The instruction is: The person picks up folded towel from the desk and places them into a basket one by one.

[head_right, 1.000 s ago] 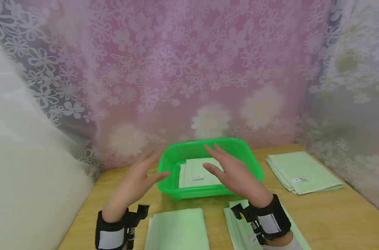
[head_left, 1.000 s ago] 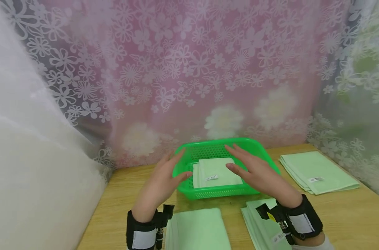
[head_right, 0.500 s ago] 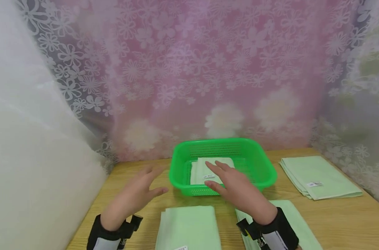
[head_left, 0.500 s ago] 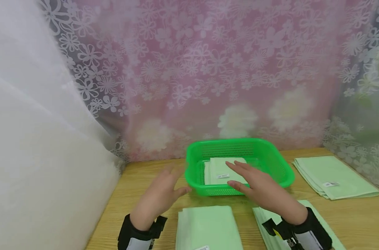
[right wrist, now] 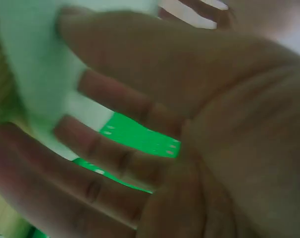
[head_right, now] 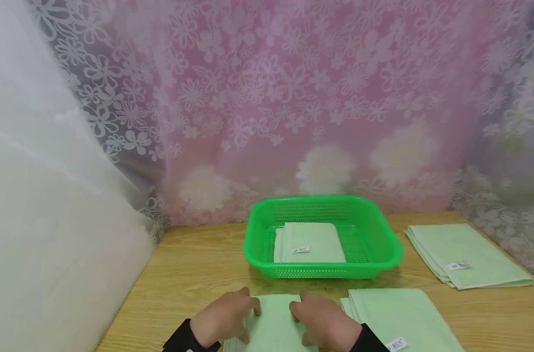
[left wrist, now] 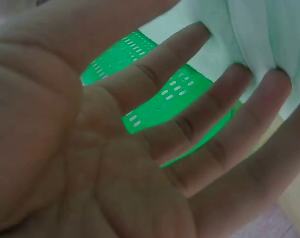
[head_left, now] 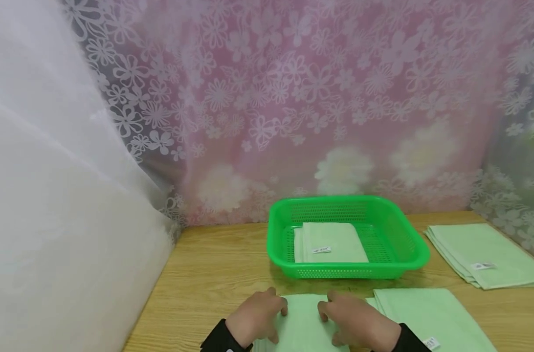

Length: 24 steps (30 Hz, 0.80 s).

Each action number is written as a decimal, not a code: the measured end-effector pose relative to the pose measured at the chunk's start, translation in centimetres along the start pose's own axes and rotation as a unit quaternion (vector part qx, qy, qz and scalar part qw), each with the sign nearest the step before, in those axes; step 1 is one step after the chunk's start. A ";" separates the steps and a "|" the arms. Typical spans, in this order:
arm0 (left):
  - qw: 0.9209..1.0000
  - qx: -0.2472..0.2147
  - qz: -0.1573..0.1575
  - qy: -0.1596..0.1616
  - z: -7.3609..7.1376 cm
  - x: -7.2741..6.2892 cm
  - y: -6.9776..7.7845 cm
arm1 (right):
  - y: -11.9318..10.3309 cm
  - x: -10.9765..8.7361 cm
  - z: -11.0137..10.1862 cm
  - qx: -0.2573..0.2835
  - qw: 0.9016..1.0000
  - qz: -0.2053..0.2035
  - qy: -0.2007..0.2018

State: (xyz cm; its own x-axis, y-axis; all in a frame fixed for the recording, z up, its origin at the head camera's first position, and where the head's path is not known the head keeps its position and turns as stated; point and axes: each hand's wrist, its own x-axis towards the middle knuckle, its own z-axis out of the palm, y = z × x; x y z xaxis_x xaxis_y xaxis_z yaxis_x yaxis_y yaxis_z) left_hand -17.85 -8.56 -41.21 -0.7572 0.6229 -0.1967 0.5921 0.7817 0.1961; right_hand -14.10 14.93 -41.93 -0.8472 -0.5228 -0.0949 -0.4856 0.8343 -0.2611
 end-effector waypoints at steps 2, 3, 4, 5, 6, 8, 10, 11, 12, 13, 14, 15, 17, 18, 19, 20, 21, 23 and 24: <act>1.000 0.001 -0.014 -0.002 0.4 0.2 0.0 | 0.1 0.3 0.7 -0.004 1.000 0.002 0.010; 1.000 0.002 -0.017 0.000 0.5 0.3 0.0 | 0.2 0.4 0.9 -0.008 1.000 0.003 0.018; 1.000 0.004 -0.018 0.004 0.6 0.4 0.0 | 0.2 0.5 0.9 -0.005 1.000 0.009 0.020; 1.000 0.002 -0.022 0.005 0.6 0.5 0.0 | 0.2 0.6 0.9 -0.001 1.000 0.018 0.020; 1.000 -0.001 -0.027 0.006 0.6 0.6 -0.1 | 0.2 0.7 0.8 0.003 0.999 0.028 0.022; 0.999 -0.011 -0.037 0.010 0.7 0.8 -0.2 | 0.3 0.9 0.9 0.009 0.998 0.050 0.022; 0.998 -0.025 -0.050 0.013 0.7 0.8 -0.3 | 0.4 1.0 0.8 0.017 0.997 0.076 0.017; 0.998 -0.033 -0.057 0.016 0.7 0.8 -0.4 | 0.4 1.1 0.7 0.016 0.996 0.084 0.018; 0.997 -0.038 -0.064 0.018 0.7 0.8 -0.5 | 0.5 1.1 0.7 0.015 0.996 0.087 0.018; 0.996 -0.045 -0.069 0.018 0.7 0.8 -0.5 | 0.6 1.1 0.7 0.014 0.996 0.084 0.019; 0.996 -0.048 -0.073 0.017 0.7 0.7 -0.6 | 0.6 1.0 0.8 0.012 0.997 0.074 0.023; 0.996 -0.050 -0.076 0.016 0.7 0.7 -0.7 | 0.7 1.0 0.9 0.011 0.998 0.062 0.027; 0.995 -0.056 -0.076 0.010 0.7 0.7 -0.9 | 0.7 1.0 1.2 0.012 0.999 0.034 0.035; 0.995 -0.061 -0.075 0.004 0.7 0.7 -1.0 | 0.7 1.0 1.4 0.013 0.999 0.020 0.039; 0.995 -0.064 -0.072 -0.001 0.6 0.7 -1.1 | 0.6 1.0 1.6 0.014 0.999 0.005 0.045; 0.995 -0.068 -0.069 -0.006 0.6 0.7 -1.2 | 0.5 1.0 1.8 0.016 0.999 -0.005 0.048; 0.995 -0.074 -0.066 -0.013 0.5 0.7 -1.2 | 0.4 1.1 1.9 0.018 0.999 -0.010 0.050; 0.994 -0.089 -0.060 -0.025 0.5 0.7 -1.1 | 0.2 1.1 2.1 0.023 0.998 -0.019 0.053; 0.994 -0.091 -0.057 -0.030 0.6 0.7 -1.0 | 0.1 1.2 2.2 0.028 0.998 -0.023 0.052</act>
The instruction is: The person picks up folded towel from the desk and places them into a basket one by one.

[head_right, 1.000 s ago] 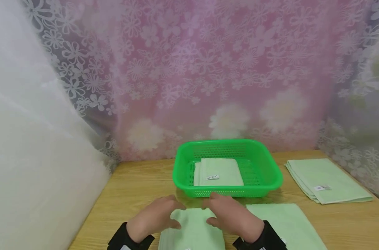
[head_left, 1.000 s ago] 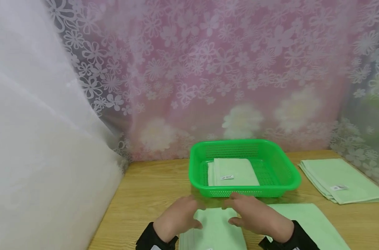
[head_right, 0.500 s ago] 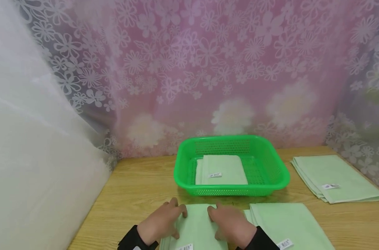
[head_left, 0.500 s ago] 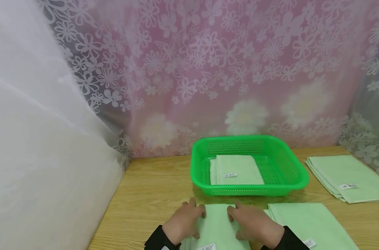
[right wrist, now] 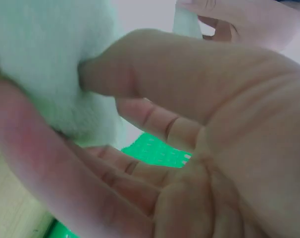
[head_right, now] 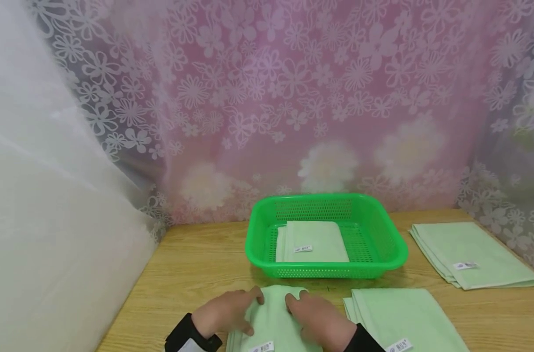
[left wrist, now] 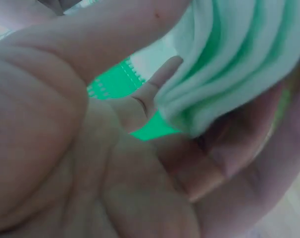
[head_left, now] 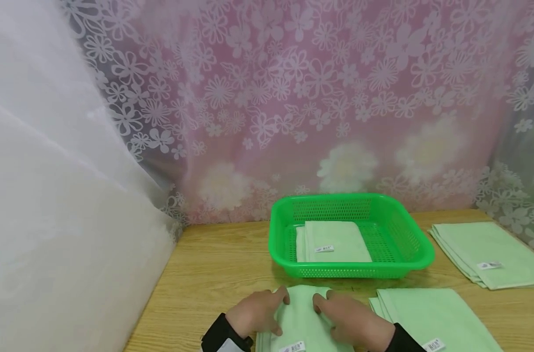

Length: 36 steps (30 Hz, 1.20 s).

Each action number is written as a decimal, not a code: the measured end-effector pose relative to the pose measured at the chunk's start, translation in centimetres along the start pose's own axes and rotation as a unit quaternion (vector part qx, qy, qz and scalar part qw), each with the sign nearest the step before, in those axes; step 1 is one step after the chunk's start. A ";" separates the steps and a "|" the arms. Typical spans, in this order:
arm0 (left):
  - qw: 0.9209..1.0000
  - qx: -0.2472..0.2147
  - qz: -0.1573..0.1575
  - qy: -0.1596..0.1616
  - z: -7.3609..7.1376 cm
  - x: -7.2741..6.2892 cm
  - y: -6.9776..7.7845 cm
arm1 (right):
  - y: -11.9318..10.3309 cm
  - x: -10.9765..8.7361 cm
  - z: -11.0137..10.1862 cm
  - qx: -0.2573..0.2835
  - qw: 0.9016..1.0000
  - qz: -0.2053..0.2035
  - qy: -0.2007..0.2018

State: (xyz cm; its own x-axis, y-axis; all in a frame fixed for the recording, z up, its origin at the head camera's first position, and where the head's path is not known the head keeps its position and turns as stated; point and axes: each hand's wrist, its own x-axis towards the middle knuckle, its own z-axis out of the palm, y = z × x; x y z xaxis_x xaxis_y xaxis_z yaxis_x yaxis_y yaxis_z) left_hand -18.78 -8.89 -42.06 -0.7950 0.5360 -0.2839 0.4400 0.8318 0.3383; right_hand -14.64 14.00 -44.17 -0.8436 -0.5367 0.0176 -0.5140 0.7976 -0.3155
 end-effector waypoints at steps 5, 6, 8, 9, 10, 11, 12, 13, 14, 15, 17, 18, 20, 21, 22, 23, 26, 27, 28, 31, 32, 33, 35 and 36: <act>0.999 0.029 0.026 0.006 0.7 -0.1 0.9 | -0.4 0.0 0.2 0.027 0.999 -0.013 -0.017; 0.999 0.035 0.027 0.010 0.8 -0.1 1.0 | -0.5 0.0 0.2 0.030 0.999 -0.018 -0.017; 0.999 0.036 0.026 0.021 0.8 -0.2 1.3 | -0.6 0.0 0.2 0.029 0.999 -0.026 -0.014; 0.999 0.030 0.022 0.024 0.8 -0.2 1.3 | -0.7 0.0 0.1 0.025 0.999 -0.032 -0.008; 0.999 0.025 0.021 0.027 0.8 -0.3 1.4 | -0.8 0.0 0.0 0.023 0.999 -0.038 -0.002; 0.999 0.023 0.023 0.034 0.7 -0.3 1.4 | -0.9 0.0 -0.1 0.023 0.999 -0.043 0.003; 0.999 0.023 0.027 0.040 0.6 -0.4 1.4 | -0.9 -0.1 -0.2 0.023 0.999 -0.048 0.009; 0.998 0.022 0.034 0.046 0.4 -0.5 1.5 | -1.0 -0.2 -0.4 0.026 0.998 -0.050 0.011; 0.998 0.023 0.039 0.049 0.1 -0.7 1.5 | -1.1 -0.3 -0.8 0.035 0.998 -0.052 0.010; 0.997 0.026 0.045 0.049 -0.2 -0.9 1.6 | -1.2 -0.4 -1.2 0.044 0.998 -0.052 0.008; 0.996 0.032 0.059 0.052 -1.2 -1.6 1.8 | -1.4 -0.8 -2.3 0.061 0.997 -0.053 0.001; 0.996 0.028 0.067 0.052 -1.9 -2.0 2.0 | -1.6 -1.0 -2.9 0.064 0.997 -0.053 0.001; 0.996 0.013 0.077 0.052 -3.4 -3.0 2.4 | -2.1 -1.6 -4.4 0.065 0.996 -0.059 0.008; 0.995 0.006 0.086 0.058 -4.1 -3.5 2.6 | -2.2 -1.9 -5.2 0.065 0.996 -0.060 0.013; 0.994 -0.002 0.090 0.065 -4.9 -4.0 2.8 | -2.4 -2.2 -6.0 0.062 0.996 -0.058 0.022; 0.993 -0.012 0.094 0.071 -5.6 -4.5 3.1 | -2.5 -2.5 -6.8 0.061 0.996 -0.055 0.034; 0.989 -0.034 0.103 0.102 -7.5 -5.4 4.0 | -2.4 -3.3 -8.8 0.051 0.995 -0.037 0.074; 0.987 -0.040 0.106 0.112 -7.9 -5.5 4.3 | -2.3 -3.4 -9.4 0.052 0.995 -0.026 0.081; 0.986 -0.047 0.103 0.120 -8.3 -5.5 4.7 | -2.2 -3.5 -9.9 0.048 0.994 -0.019 0.091; 0.980 -0.068 0.102 0.156 -9.1 -4.6 5.6 | -1.4 -3.4 -11.1 0.054 0.992 -0.006 0.111; 0.978 -0.076 0.099 0.169 -9.3 -4.1 5.8 | -1.1 -3.2 -11.3 0.057 0.991 -0.005 0.121; 0.975 -0.086 0.095 0.183 -9.4 -3.5 5.9 | -0.7 -3.0 -11.6 0.057 0.990 -0.002 0.132; 0.967 -0.109 0.092 0.210 -9.8 -2.2 6.1 | 0.2 -2.6 -12.0 0.052 0.985 0.000 0.166; 0.963 -0.124 0.090 0.222 -9.9 -1.6 6.1 | 0.7 -2.4 -12.2 0.050 0.982 0.000 0.185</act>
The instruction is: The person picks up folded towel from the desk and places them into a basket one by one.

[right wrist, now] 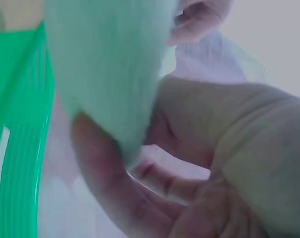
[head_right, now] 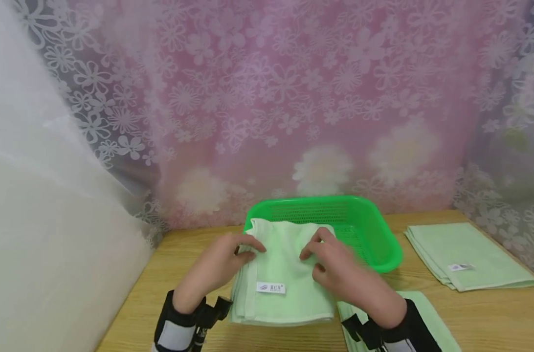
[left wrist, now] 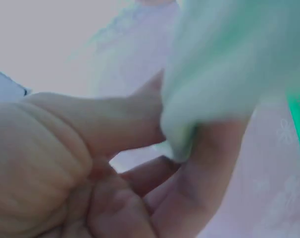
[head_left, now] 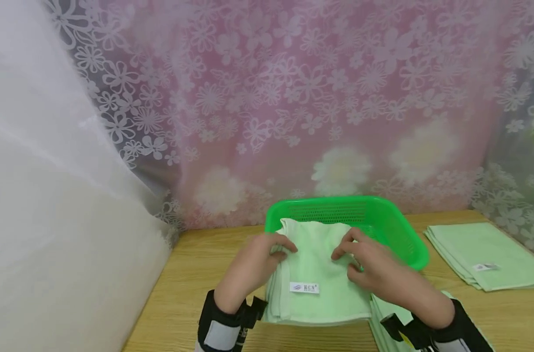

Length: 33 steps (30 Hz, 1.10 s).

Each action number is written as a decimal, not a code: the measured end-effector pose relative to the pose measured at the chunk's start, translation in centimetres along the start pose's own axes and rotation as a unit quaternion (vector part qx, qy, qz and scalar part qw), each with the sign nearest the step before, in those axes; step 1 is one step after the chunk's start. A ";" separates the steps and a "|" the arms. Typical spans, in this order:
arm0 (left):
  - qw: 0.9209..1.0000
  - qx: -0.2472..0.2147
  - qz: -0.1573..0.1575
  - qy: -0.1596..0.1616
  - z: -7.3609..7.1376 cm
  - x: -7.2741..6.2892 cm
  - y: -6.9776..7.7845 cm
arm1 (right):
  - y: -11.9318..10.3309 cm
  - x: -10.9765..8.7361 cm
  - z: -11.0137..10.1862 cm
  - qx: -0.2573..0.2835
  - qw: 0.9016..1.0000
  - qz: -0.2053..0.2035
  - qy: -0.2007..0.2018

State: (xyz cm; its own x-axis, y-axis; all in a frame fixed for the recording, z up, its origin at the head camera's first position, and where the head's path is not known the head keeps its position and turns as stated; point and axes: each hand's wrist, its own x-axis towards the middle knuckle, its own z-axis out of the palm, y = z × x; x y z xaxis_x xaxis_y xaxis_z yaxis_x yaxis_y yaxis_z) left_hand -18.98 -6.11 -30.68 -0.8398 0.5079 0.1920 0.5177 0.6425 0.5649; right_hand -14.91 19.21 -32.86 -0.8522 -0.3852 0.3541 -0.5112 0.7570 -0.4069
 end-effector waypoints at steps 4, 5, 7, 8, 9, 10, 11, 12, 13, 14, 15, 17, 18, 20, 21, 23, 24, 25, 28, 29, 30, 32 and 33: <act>0.997 -0.057 -0.019 0.041 0.9 2.5 -0.5 | 1.8 1.2 -0.7 -0.003 0.998 0.021 0.051; 0.995 -0.077 -0.025 0.050 1.2 3.0 -0.6 | 2.2 1.5 -0.9 0.002 0.998 0.030 0.056; 0.990 -0.118 -0.036 0.070 2.0 4.1 -0.8 | 2.8 2.0 -1.3 0.007 0.997 0.050 0.063; 0.986 -0.138 -0.039 0.079 2.4 4.7 -0.8 | 3.1 2.3 -1.5 0.013 0.996 0.062 0.064; 0.983 -0.157 -0.039 0.086 2.7 5.1 -0.9 | 3.3 2.5 -1.6 0.019 0.995 0.072 0.066; 0.980 -0.173 -0.040 0.089 3.0 5.6 -1.0 | 3.5 2.7 -1.7 0.025 0.994 0.081 0.067; 0.979 -0.179 -0.038 0.090 3.3 6.0 -1.1 | 3.7 2.9 -1.8 0.028 0.993 0.086 0.070; 0.978 -0.187 -0.039 0.086 3.5 6.3 -1.2 | 3.9 3.0 -1.9 0.029 0.993 0.092 0.073; 0.978 -0.188 -0.038 0.081 3.7 6.6 -1.3 | 4.1 3.2 -1.9 0.031 0.992 0.097 0.076; 0.979 -0.187 -0.035 0.075 3.9 6.9 -1.4 | 4.4 3.3 -1.9 0.033 0.991 0.100 0.080; 0.980 -0.186 -0.035 0.068 4.0 7.1 -1.5 | 4.6 3.4 -1.9 0.030 0.991 0.101 0.086; 0.981 -0.184 -0.038 0.054 4.2 7.5 -1.6 | 5.1 3.5 -2.0 0.022 0.990 0.103 0.096; 0.982 -0.181 -0.039 0.047 4.4 7.7 -1.7 | 5.4 3.6 -2.0 0.019 0.989 0.104 0.099; 0.984 -0.172 -0.042 0.034 4.6 8.1 -1.8 | 5.9 3.6 -1.9 0.017 0.989 0.107 0.099; 0.984 -0.169 -0.045 0.027 4.7 8.2 -1.9 | 6.1 3.7 -1.9 0.016 0.989 0.109 0.097; 0.986 -0.155 -0.050 0.014 5.0 8.4 -2.0 | 6.4 3.8 -1.8 0.016 0.989 0.110 0.095; 0.988 -0.148 -0.052 0.007 5.1 8.6 -2.1 | 6.6 3.8 -1.7 0.017 0.989 0.109 0.094; 0.988 -0.143 -0.054 0.002 5.2 8.7 -2.1 | 6.8 3.9 -1.7 0.018 0.990 0.109 0.093; 0.991 -0.123 -0.056 -0.014 5.4 9.0 -2.3 | 7.3 4.0 -1.6 0.020 0.990 0.109 0.091; 0.991 -0.120 -0.057 -0.019 5.4 9.1 -2.3 | 7.4 4.0 -1.6 0.022 0.990 0.111 0.088; 0.991 -0.118 -0.058 -0.023 5.4 9.1 -2.3 | 7.6 4.0 -1.6 0.024 0.990 0.114 0.084; 0.991 -0.118 -0.061 -0.025 5.5 9.3 -2.3 | 7.9 4.1 -1.5 0.028 0.989 0.122 0.073; 0.991 -0.119 -0.062 -0.022 5.6 9.5 -2.3 | 8.1 4.1 -1.4 0.030 0.989 0.124 0.068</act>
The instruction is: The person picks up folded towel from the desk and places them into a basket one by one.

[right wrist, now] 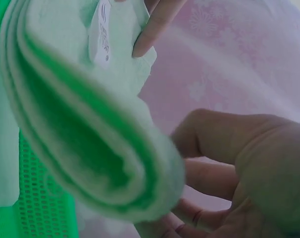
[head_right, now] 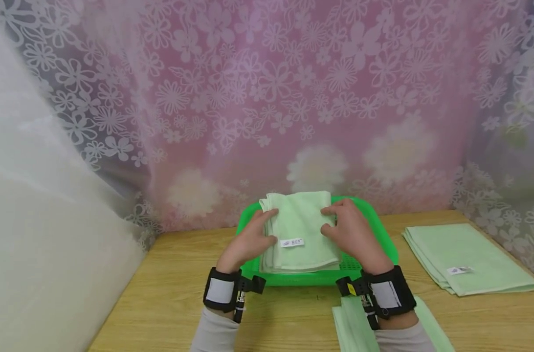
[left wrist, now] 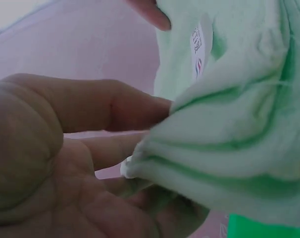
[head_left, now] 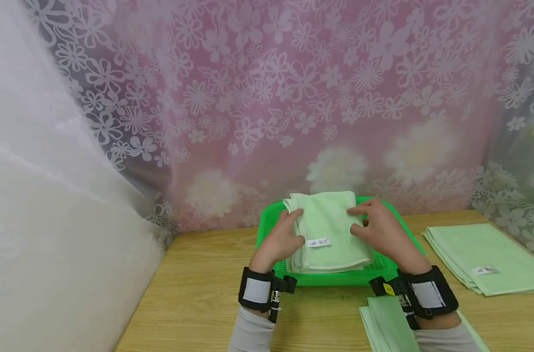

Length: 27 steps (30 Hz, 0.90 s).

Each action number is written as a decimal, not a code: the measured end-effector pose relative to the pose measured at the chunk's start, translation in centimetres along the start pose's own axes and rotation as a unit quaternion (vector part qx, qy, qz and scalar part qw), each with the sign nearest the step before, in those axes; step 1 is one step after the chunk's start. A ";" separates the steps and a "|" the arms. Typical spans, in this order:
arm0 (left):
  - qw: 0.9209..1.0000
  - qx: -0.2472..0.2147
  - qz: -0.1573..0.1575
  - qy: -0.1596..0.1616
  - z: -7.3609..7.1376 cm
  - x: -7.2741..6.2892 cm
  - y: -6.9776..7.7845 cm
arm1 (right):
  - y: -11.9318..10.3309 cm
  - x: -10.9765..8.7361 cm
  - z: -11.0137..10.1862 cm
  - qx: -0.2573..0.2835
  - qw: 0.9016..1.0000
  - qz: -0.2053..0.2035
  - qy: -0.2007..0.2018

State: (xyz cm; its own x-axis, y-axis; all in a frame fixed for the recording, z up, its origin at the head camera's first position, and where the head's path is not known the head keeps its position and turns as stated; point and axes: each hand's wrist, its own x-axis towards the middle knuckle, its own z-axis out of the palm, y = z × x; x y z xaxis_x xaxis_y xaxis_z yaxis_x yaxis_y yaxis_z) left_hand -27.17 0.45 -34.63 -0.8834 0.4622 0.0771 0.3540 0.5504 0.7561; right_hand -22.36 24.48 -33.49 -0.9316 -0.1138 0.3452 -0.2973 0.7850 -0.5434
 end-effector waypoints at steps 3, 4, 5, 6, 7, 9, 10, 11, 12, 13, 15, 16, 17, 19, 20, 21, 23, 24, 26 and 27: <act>1.000 -0.011 -0.003 0.006 0.0 0.0 0.0 | 0.1 0.2 0.2 0.006 1.000 0.005 -0.016; 1.000 -0.012 -0.001 0.009 0.0 0.0 0.0 | 0.1 0.2 0.2 0.007 1.000 0.004 -0.020; 1.000 -0.010 0.005 0.013 -0.1 0.0 0.0 | 0.1 0.3 0.3 0.007 1.000 0.001 -0.022; 1.000 -0.008 0.013 0.017 -0.2 0.0 0.0 | 0.1 0.3 0.3 0.007 1.000 -0.002 -0.022; 1.000 -0.007 0.020 0.020 -0.2 0.0 0.0 | 0.1 0.3 0.3 0.008 1.000 -0.004 -0.022; 0.999 -0.005 0.033 0.031 -0.4 -0.1 0.0 | 0.0 0.3 0.3 0.006 1.000 -0.012 -0.013; 0.998 -0.005 0.041 0.038 -0.4 -0.1 0.0 | 0.0 0.2 0.3 0.008 1.000 -0.015 -0.006; 0.998 -0.007 0.047 0.046 -0.5 -0.1 0.0 | -0.1 0.2 0.3 0.011 1.000 -0.018 0.002; 0.997 -0.012 0.050 0.056 -0.5 -0.1 0.0 | -0.2 0.3 0.3 0.014 1.000 -0.020 0.012; 0.996 -0.015 0.050 0.067 -0.5 -0.1 0.0 | -0.3 0.3 0.3 0.017 0.999 -0.024 0.023; 0.994 -0.033 0.051 0.090 -0.5 -0.2 0.0 | -0.5 0.3 0.3 0.025 0.998 -0.032 0.047; 0.993 -0.045 0.050 0.101 -0.5 -0.2 0.1 | -0.6 0.3 0.3 0.027 0.997 -0.038 0.061; 0.991 -0.057 0.047 0.113 -0.5 -0.2 0.1 | -0.6 0.3 0.4 0.027 0.996 -0.046 0.076; 0.987 -0.080 0.043 0.136 -0.4 -0.2 0.1 | -0.7 0.3 0.5 0.024 0.992 -0.062 0.104; 0.985 -0.092 0.041 0.143 -0.4 -0.2 0.1 | -0.6 0.3 0.6 0.023 0.991 -0.070 0.115; 0.983 -0.097 0.040 0.151 -0.4 -0.2 0.1 | -0.6 0.4 0.7 0.019 0.989 -0.076 0.126; 0.981 -0.100 0.038 0.160 -0.4 -0.1 0.1 | -0.6 0.4 0.8 0.015 0.986 -0.083 0.142; 0.981 -0.099 0.037 0.162 -0.4 -0.1 0.1 | -0.5 0.4 0.9 0.014 0.986 -0.084 0.145; 0.981 -0.093 0.040 0.164 -0.4 -0.1 0.2 | -0.5 0.4 0.9 0.013 0.985 -0.085 0.149; 0.982 -0.090 0.041 0.164 -0.4 -0.1 0.2 | -0.5 0.4 1.0 0.013 0.985 -0.084 0.149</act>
State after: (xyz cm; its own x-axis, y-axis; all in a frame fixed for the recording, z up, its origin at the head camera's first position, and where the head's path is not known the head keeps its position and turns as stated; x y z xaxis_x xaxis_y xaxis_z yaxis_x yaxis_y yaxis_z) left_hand -27.15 0.23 -34.23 -0.9159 0.2357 0.3250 0.3942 0.3745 0.8393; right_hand -22.76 23.46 -33.84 -0.7666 -0.0540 0.6398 -0.4516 0.7537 -0.4775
